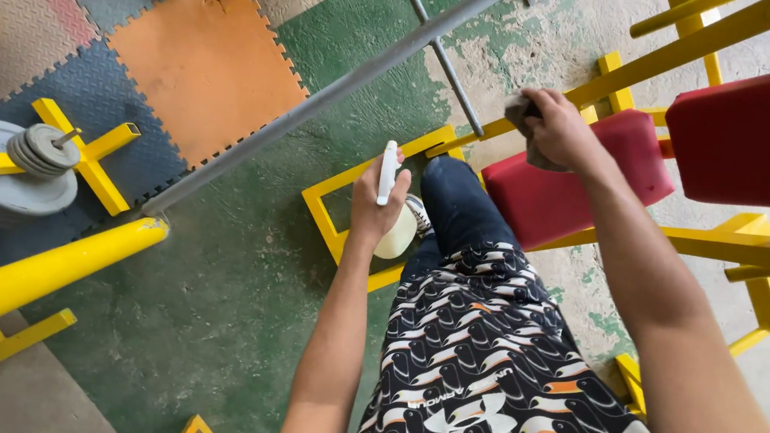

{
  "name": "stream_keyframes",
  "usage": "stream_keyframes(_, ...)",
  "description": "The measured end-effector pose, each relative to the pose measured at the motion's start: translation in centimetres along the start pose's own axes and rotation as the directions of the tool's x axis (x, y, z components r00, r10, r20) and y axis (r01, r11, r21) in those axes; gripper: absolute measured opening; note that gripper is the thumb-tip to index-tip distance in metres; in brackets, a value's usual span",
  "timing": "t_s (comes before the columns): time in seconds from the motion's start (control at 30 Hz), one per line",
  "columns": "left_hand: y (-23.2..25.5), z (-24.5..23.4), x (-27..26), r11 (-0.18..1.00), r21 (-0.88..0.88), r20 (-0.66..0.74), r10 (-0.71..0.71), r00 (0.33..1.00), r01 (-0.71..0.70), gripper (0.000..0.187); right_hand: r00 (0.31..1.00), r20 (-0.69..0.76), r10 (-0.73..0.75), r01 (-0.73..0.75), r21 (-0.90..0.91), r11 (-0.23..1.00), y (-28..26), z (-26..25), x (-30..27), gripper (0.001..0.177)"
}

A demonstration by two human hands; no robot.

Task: Cleaning and wiping down various pieces of gym machinery and benches using a spray bottle and cloth.

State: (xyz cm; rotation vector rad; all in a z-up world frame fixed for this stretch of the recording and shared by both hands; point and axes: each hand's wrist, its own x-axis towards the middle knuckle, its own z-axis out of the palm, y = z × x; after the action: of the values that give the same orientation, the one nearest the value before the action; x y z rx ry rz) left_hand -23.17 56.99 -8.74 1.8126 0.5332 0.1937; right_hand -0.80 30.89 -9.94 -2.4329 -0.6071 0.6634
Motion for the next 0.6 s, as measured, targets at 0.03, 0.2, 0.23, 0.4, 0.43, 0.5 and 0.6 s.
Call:
stream_keyframes(0.03, 0.7, -0.4, 0.2, 0.998, -0.033, 0.003, -0.058, 0.998, 0.058, 0.041, 1.0, -0.016, -0.008, 0.008, -0.001, 1.0, 0.0, -0.2, -0.1, 0.052)
stream_keyframes(0.2, 1.2, -1.9, 1.3, 0.995, -0.07, -0.014, -0.07, 0.997, 0.069, 0.045, 1.0, -0.013, 0.024, -0.025, -0.068, 0.997, -1.7, -2.3, 0.0, 0.053)
stream_keyframes(0.23, 1.6, -2.3, 1.6, 0.995, -0.074, -0.028, -0.068, 0.997, 0.066, 0.044, 1.0, -0.021, -0.022, 0.02, -0.08, 0.997, -2.3, -2.7, 0.5, 0.053)
stream_keyframes(0.4, 2.6, -2.6, 3.7, 0.998, -0.053, -0.051, 0.022, 0.998, -0.025, 0.044, 0.996, -0.068, -0.062, 0.061, -0.014, 0.998, -3.8, -4.5, 3.2, 0.05)
stream_keyframes(0.43, 3.1, -2.7, 4.2, 1.0, -0.017, -0.028, 0.018, 0.999, -0.019, 0.043, 0.992, -0.089, -0.089, 0.09, 0.008, 0.996, -3.6, -4.4, 3.5, 0.049)
stream_keyframes(0.5, 3.7, -2.4, 5.6, 0.999, 0.023, -0.005, 0.028, 1.0, -0.027, 0.041, 0.985, -0.125, -0.12, 0.124, 0.029, 0.992, -2.9, -4.4, 4.5, 0.047)
stream_keyframes(0.6, 4.1, -1.4, 8.6, 0.988, 0.085, 0.025, 0.126, 0.992, -0.127, 0.037, 0.978, -0.186, -0.091, 0.1, 0.038, 0.994, -0.5, -4.1, 6.3, 0.048)
